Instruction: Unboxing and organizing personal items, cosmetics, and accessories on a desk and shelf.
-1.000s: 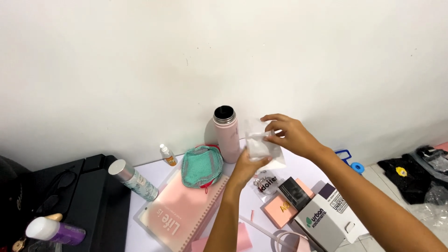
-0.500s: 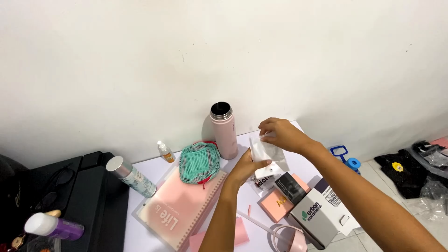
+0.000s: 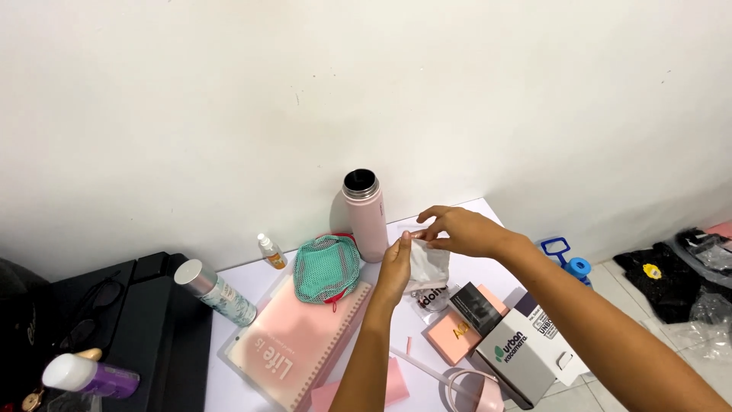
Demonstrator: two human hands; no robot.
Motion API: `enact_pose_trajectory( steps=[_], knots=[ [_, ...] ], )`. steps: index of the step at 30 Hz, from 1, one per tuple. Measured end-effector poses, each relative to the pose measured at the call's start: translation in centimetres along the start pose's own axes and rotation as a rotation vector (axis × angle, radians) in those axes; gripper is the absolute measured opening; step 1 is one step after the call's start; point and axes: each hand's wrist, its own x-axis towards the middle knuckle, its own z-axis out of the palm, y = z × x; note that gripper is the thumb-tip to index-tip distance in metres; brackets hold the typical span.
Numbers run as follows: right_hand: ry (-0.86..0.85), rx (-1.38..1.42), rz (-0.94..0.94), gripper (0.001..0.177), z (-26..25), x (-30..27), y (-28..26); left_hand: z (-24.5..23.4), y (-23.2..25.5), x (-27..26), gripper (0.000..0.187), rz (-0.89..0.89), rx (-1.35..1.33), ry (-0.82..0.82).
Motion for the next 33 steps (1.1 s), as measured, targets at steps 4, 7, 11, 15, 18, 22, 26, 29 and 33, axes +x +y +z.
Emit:
enact_pose_trajectory(
  steps=[4, 7, 11, 15, 18, 22, 26, 29, 33],
  knots=[
    [0.000, 0.045, -0.056, 0.022, 0.2, 0.0, 1.0, -0.1, 0.1, -0.2, 0.059, -0.052, -0.143, 0.003],
    [0.045, 0.006, -0.073, 0.019, 0.2, -0.5, 0.4, -0.7, -0.4, 0.4, 0.058, -0.038, -0.180, -0.036],
    [0.308, 0.483, 0.073, 0.041, 1.9, -0.9, 0.0, -1.1, 0.9, 0.2, 0.060, -0.034, -0.234, 0.024],
    [0.366, 0.701, 0.214, 0.044, 4.2, -0.8, 1.4, -0.9, 2.1, -0.6, 0.058, 0.040, -0.254, -0.018],
    [0.340, 0.834, 0.221, 0.023, 5.8, -0.1, 3.8, -1.2, 2.8, -1.5, 0.040, -0.056, -0.215, -0.007],
    [0.295, 0.944, 0.174, 0.023, 7.3, 0.5, 6.2, -2.4, 1.4, -1.5, 0.032, -0.034, -0.253, -0.032],
    [0.260, 1.080, 0.113, 0.020, 7.3, 0.5, 6.6, -3.7, -0.2, -0.9, 0.028, -0.082, -0.143, 0.014],
    [0.220, 1.063, 0.122, 0.020, 6.4, 0.0, 5.7, -3.2, 4.5, -2.1, 0.030, -0.159, -0.260, 0.047],
    [0.185, 0.847, 0.103, 0.024, 6.1, -0.6, 5.1, -2.5, 6.8, -2.9, 0.032, -0.309, -0.281, 0.104]
  ],
)
